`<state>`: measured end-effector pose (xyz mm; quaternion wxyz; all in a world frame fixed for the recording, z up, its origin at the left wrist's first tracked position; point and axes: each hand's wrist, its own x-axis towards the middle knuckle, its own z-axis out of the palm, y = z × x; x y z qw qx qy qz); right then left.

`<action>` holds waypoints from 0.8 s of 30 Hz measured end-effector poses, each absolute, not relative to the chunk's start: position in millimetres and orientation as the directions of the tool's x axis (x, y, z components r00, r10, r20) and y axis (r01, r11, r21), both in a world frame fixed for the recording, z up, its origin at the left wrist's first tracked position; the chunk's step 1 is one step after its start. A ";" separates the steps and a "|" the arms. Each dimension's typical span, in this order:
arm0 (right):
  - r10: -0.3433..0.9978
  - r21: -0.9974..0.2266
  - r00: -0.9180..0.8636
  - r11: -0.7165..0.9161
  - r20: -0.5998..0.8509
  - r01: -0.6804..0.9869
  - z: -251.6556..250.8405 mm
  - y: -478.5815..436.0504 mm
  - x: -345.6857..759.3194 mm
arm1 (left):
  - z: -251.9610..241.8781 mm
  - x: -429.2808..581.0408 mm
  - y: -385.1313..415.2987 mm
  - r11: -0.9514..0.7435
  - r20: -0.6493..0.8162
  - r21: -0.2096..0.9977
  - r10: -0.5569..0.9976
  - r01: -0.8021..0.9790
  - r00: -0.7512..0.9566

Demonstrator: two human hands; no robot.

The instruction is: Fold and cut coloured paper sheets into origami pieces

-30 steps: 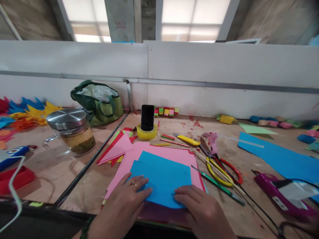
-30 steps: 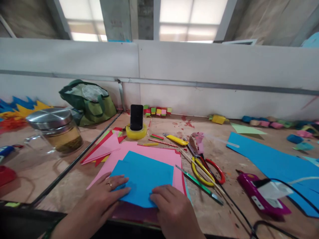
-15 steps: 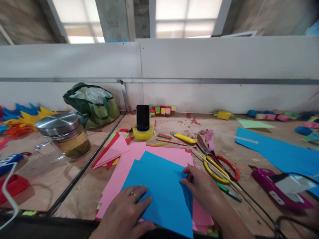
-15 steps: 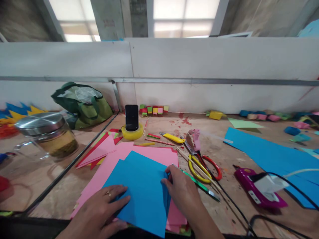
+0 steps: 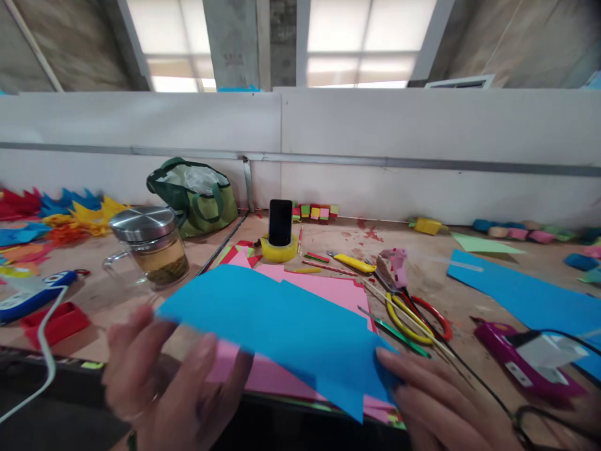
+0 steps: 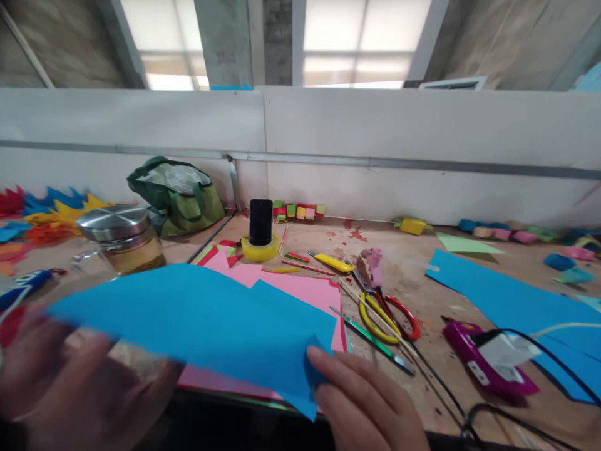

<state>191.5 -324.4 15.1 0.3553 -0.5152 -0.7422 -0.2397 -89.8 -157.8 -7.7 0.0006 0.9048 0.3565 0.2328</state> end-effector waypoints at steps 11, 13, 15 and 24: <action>0.695 -0.113 -0.223 0.403 0.684 0.908 -16.4 -293.9 147.8 | -7.1 -64.3 -176.9 -0.920 0.259 0.157 0.389 0.359 0.884; 0.715 -0.157 -0.229 0.430 0.661 0.889 -18.8 -294.4 145.7 | -8.0 -55.2 -182.1 -0.922 0.155 0.219 0.356 0.319 0.922; 0.712 -0.196 -0.243 0.475 0.659 0.858 -22.0 -293.4 145.3 | -9.7 -46.1 -185.0 -0.901 0.086 0.285 0.363 0.326 0.928; 0.910 -0.441 -0.007 0.208 0.415 0.873 -40.9 -286.6 169.2 | -23.8 -31.5 -177.0 -0.664 0.069 0.629 0.567 0.405 0.821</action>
